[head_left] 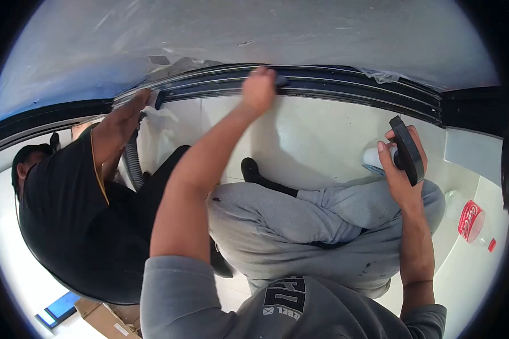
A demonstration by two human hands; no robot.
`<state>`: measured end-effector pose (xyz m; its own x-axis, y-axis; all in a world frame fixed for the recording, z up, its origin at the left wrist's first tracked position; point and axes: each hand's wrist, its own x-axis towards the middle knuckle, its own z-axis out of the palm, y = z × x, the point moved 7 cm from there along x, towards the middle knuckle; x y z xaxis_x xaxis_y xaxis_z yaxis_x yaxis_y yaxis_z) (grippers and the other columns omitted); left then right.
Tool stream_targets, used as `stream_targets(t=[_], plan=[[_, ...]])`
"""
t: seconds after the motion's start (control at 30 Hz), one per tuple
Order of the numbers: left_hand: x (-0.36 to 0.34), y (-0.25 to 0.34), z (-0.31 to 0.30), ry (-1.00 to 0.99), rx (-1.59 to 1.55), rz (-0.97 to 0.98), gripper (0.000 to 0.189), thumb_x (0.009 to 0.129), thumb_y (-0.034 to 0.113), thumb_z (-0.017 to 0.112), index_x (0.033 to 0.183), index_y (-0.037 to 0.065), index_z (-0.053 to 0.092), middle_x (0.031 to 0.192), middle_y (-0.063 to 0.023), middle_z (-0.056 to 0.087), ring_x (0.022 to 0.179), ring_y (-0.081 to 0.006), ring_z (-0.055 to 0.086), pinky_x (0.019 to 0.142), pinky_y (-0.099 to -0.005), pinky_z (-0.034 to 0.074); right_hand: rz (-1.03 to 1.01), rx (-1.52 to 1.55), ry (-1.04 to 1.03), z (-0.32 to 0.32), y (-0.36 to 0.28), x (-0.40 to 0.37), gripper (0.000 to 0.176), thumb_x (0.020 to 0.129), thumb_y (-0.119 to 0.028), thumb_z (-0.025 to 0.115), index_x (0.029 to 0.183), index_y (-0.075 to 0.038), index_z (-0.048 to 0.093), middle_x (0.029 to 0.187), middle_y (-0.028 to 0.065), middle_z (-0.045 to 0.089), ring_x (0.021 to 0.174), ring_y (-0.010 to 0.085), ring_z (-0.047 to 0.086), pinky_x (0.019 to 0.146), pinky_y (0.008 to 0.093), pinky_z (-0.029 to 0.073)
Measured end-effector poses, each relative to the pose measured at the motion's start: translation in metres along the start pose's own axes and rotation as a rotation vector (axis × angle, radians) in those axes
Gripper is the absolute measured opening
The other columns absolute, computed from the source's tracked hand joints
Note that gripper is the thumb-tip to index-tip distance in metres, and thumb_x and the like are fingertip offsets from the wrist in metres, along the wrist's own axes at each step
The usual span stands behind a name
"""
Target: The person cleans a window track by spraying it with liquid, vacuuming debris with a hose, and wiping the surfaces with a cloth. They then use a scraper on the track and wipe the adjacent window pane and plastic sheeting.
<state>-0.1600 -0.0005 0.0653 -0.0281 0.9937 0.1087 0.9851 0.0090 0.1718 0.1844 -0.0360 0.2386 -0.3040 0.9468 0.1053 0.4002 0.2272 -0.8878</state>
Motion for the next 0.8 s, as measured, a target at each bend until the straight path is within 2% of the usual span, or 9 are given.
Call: stream_targets(t=[0.1,0.13,0.17,0.23,0.4,0.53,0.6,0.7,0.8], plan=[[-0.014,-0.075,-0.022,-0.152,0.132,-0.081,0.026,0.078,0.009,0.065,0.105,0.008,0.067,0.116,-0.0175,0.065,0.111,-0.0383,0.06,0.092,-0.0482,0.052,0.001,-0.028,-0.012,0.002,0.001,0.001,0.018,0.083,-0.002,0.072,0.099,0.001,0.064,0.089,0.0062,0.055,0.072,0.0122,0.055,0.063,0.0267,0.044],[-0.021,-0.105,-0.03,-0.2,0.184,-0.154,0.028,0.079,0.007,0.063,0.106,0.009,0.068,0.114,-0.0183,0.065,0.11,-0.0389,0.061,0.092,-0.0484,0.052,0.0,-0.021,-0.012,0.004,0.001,0.002,0.018,0.083,-0.003,0.072,0.099,0.001,0.064,0.088,0.0062,0.055,0.072,0.0121,0.055,0.063,0.0265,0.044],[-0.029,-0.136,-0.037,-0.066,0.281,-0.071,0.019,0.085,0.008,0.056,0.099,0.009,0.07,0.111,-0.0149,0.066,0.098,-0.0371,0.067,0.085,-0.0461,0.055,-0.001,-0.013,-0.012,0.006,0.0,0.002,0.018,0.083,-0.003,0.072,0.098,0.001,0.064,0.088,0.0062,0.055,0.072,0.012,0.055,0.063,0.0263,0.044],[-0.035,-0.198,-0.042,-0.239,0.394,-0.333,0.019,0.086,0.008,0.056,0.099,0.008,0.07,0.11,-0.0169,0.066,0.1,-0.0384,0.067,0.085,-0.0479,0.056,-0.001,0.015,-0.034,0.01,0.0,0.004,0.018,0.083,-0.003,0.072,0.098,0.001,0.064,0.088,0.0063,0.056,0.071,0.0117,0.055,0.062,0.0259,0.044],[-0.041,-0.203,-0.039,-0.216,0.414,-0.435,0.014,0.086,0.009,0.059,0.093,0.005,0.071,0.107,-0.0204,0.067,0.099,-0.0408,0.067,0.085,-0.0488,0.056,0.005,0.037,-0.059,0.01,-0.001,0.005,0.018,0.082,-0.003,0.071,0.098,0.001,0.064,0.088,0.0062,0.056,0.069,0.0109,0.055,0.061,0.0255,0.043],[-0.038,-0.165,-0.024,-0.319,0.265,-0.411,0.016,0.084,0.011,0.062,0.092,0.004,0.073,0.102,-0.0222,0.071,0.098,-0.0392,0.069,0.085,-0.0485,0.056,0.008,0.087,-0.042,0.008,-0.004,0.007,0.018,0.083,-0.003,0.071,0.099,0.002,0.064,0.087,0.0058,0.056,0.069,0.0104,0.054,0.061,0.0253,0.042],[-0.023,-0.091,-0.023,-0.427,0.2,-0.358,0.017,0.083,0.01,0.06,0.092,0.004,0.074,0.1,-0.0225,0.071,0.096,-0.0384,0.07,0.083,-0.0474,0.057,-0.009,0.096,-0.043,0.01,-0.009,0.007,0.018,0.083,-0.003,0.071,0.099,0.002,0.064,0.087,0.0055,0.055,0.07,0.0104,0.054,0.061,0.0253,0.042],[-0.004,-0.008,0.005,-0.303,0.054,-0.133,0.014,0.08,0.012,0.06,0.087,0.004,0.068,0.099,-0.0214,0.067,0.094,-0.0419,0.066,0.083,-0.0503,0.054,-0.019,0.108,-0.038,0.01,-0.008,0.005,0.018,0.083,-0.004,0.071,0.099,0.002,0.063,0.087,0.0051,0.054,0.07,0.0106,0.053,0.061,0.0256,0.042],[0.004,0.043,-0.012,-0.186,0.154,0.114,0.022,0.081,0.019,0.061,0.099,0.012,0.071,0.112,-0.0133,0.061,0.114,-0.0365,0.057,0.095,-0.0524,0.046,0.001,0.108,-0.042,0.008,-0.003,0.002,0.018,0.083,-0.005,0.071,0.098,0.002,0.063,0.086,0.0048,0.053,0.07,0.0109,0.051,0.061,0.0263,0.042]])
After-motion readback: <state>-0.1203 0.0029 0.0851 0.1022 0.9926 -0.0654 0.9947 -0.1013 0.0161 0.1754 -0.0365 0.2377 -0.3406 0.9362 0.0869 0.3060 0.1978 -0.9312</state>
